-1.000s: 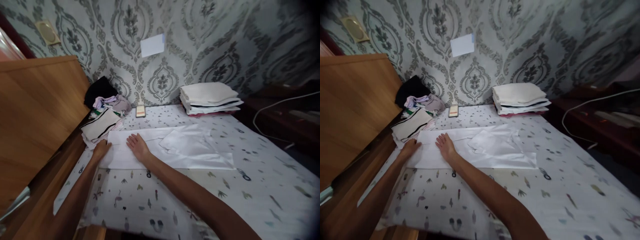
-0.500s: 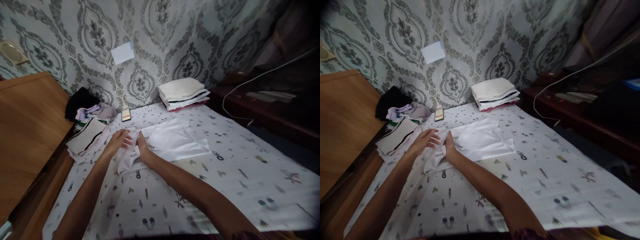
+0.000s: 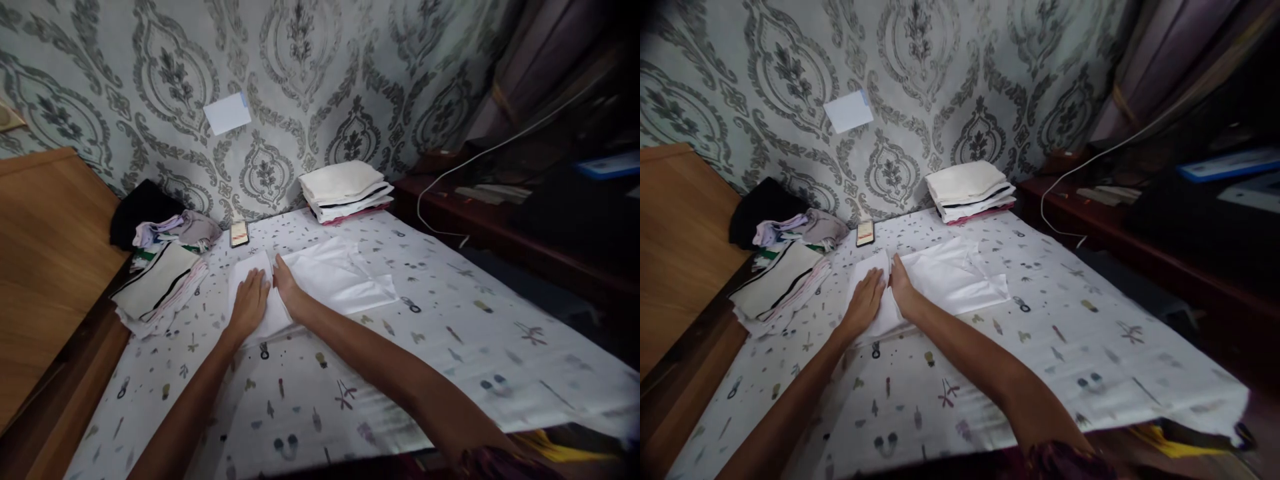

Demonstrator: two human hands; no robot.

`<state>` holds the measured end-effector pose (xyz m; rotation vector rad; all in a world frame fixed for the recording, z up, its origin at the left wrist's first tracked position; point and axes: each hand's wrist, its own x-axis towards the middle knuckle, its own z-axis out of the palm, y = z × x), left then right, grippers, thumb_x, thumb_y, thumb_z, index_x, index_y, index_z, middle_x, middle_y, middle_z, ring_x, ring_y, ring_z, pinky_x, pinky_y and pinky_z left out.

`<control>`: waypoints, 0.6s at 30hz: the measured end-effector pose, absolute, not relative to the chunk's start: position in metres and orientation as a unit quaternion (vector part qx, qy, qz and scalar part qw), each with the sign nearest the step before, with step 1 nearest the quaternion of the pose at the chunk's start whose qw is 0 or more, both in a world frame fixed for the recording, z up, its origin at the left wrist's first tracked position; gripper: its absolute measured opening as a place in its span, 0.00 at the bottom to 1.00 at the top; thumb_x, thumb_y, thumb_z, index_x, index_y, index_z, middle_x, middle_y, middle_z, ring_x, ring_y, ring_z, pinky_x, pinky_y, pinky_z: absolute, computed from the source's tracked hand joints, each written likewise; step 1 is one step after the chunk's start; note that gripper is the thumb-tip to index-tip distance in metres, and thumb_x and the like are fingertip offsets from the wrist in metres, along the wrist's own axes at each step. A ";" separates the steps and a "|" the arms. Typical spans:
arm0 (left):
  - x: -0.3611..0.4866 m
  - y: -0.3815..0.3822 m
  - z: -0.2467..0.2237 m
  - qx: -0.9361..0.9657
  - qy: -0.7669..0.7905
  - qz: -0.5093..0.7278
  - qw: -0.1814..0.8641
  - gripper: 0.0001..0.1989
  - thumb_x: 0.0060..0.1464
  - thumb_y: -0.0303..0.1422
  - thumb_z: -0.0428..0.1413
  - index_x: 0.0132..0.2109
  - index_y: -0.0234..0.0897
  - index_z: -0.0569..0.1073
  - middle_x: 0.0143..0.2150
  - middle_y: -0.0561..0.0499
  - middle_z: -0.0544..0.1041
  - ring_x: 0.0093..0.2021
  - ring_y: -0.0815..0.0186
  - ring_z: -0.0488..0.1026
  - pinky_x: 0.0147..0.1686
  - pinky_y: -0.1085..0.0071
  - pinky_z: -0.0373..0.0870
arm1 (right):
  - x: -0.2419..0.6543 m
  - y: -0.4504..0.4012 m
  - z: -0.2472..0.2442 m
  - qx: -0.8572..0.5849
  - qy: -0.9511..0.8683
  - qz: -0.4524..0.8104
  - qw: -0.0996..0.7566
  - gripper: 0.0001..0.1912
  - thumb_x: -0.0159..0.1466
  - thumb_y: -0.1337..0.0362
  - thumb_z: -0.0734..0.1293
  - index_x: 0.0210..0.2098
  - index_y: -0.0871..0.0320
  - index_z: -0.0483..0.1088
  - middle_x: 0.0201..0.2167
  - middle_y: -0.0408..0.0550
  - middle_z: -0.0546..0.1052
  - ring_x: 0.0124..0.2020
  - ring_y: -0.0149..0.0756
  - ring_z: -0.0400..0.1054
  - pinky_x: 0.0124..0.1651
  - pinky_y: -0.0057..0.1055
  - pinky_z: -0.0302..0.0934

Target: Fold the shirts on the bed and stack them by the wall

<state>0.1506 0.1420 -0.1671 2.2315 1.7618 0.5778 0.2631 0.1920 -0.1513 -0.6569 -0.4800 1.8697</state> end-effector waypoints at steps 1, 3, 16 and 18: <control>0.155 0.143 -0.167 0.764 0.604 0.193 0.123 0.31 0.68 0.47 0.33 0.68 0.36 0.60 0.73 0.39 0.55 0.74 0.56 0.47 0.69 0.50 0.46 | 0.268 0.194 -0.151 -0.280 -0.197 0.787 0.513 0.27 0.73 0.55 0.47 0.52 0.58 0.72 0.29 0.46 0.80 0.33 0.41 0.76 0.44 0.39 0.71; 0.161 0.144 -0.167 0.762 0.607 0.185 0.129 0.32 0.68 0.48 0.32 0.68 0.36 0.59 0.73 0.39 0.54 0.74 0.56 0.46 0.69 0.51 0.45 | 0.276 0.198 -0.153 -0.283 -0.181 0.805 0.489 0.27 0.73 0.53 0.47 0.53 0.58 0.72 0.31 0.47 0.81 0.34 0.42 0.76 0.46 0.41 0.71; 0.177 0.139 -0.178 0.764 0.618 0.151 0.109 0.29 0.68 0.46 0.36 0.67 0.33 0.59 0.73 0.36 0.55 0.74 0.52 0.47 0.69 0.46 0.43 | 0.303 0.218 -0.160 -0.415 -0.378 0.602 0.568 0.23 0.69 0.54 0.60 0.60 0.56 0.66 0.65 0.53 0.66 0.66 0.37 0.60 0.67 0.40 0.52; 0.171 0.143 -0.179 0.771 0.603 0.167 0.115 0.28 0.69 0.44 0.36 0.66 0.34 0.60 0.71 0.37 0.58 0.73 0.53 0.49 0.69 0.46 0.45 | 0.300 0.215 -0.162 -0.428 -0.498 0.525 0.542 0.23 0.67 0.56 0.61 0.59 0.55 0.69 0.64 0.52 0.68 0.66 0.38 0.59 0.68 0.40 0.51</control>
